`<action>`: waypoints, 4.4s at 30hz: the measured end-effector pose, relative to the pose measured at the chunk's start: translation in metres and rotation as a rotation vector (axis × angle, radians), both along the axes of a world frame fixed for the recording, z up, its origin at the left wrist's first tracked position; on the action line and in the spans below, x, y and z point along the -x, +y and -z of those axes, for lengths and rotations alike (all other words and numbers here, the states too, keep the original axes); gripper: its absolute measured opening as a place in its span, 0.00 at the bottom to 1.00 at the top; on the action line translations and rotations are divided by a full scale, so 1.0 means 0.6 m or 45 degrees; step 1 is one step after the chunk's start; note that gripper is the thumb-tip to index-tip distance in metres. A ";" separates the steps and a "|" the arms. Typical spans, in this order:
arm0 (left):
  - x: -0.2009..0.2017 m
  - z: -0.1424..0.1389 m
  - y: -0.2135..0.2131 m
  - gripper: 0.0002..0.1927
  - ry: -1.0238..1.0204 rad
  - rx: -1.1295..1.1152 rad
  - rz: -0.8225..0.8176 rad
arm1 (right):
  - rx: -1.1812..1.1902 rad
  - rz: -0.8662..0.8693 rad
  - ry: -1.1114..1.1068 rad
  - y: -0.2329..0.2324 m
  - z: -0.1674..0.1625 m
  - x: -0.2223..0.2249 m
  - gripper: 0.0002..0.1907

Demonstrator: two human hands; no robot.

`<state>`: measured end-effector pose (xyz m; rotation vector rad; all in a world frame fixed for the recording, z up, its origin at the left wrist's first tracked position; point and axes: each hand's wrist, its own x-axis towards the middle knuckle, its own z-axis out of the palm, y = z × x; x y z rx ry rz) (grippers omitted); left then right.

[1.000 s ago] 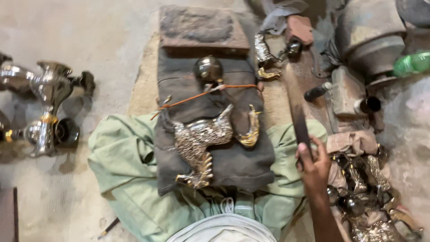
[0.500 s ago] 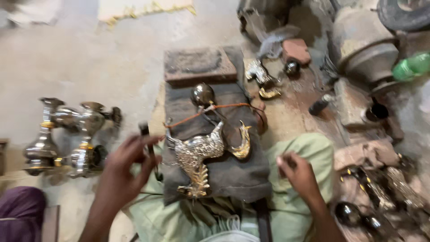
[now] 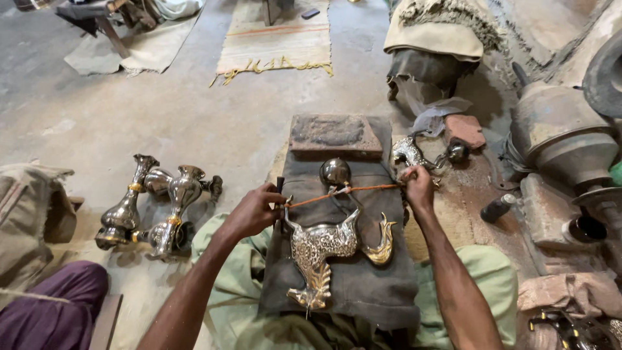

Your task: The person sits on the floor with a brass animal figurine resting on a sandbag cushion and holds a chisel against its decorated surface. They strike the chisel with a wooden mallet to work the ornamentation, repositioning the chisel and rotating the figurine, and at one point retie the cord securing the piece before resuming chiseling.

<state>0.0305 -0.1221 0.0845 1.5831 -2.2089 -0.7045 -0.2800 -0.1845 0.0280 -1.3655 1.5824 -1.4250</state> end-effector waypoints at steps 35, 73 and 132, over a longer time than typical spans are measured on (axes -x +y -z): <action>-0.041 0.035 -0.079 0.06 0.001 0.221 -0.018 | 0.003 -0.959 0.288 0.000 -0.013 0.010 0.16; -0.047 0.024 -0.075 0.09 1.094 0.103 -0.430 | -0.058 -1.082 0.809 0.102 -0.072 -0.270 0.12; -0.064 0.070 -0.013 0.08 0.406 0.283 -0.035 | -0.590 -0.644 0.712 -0.066 0.046 0.051 0.11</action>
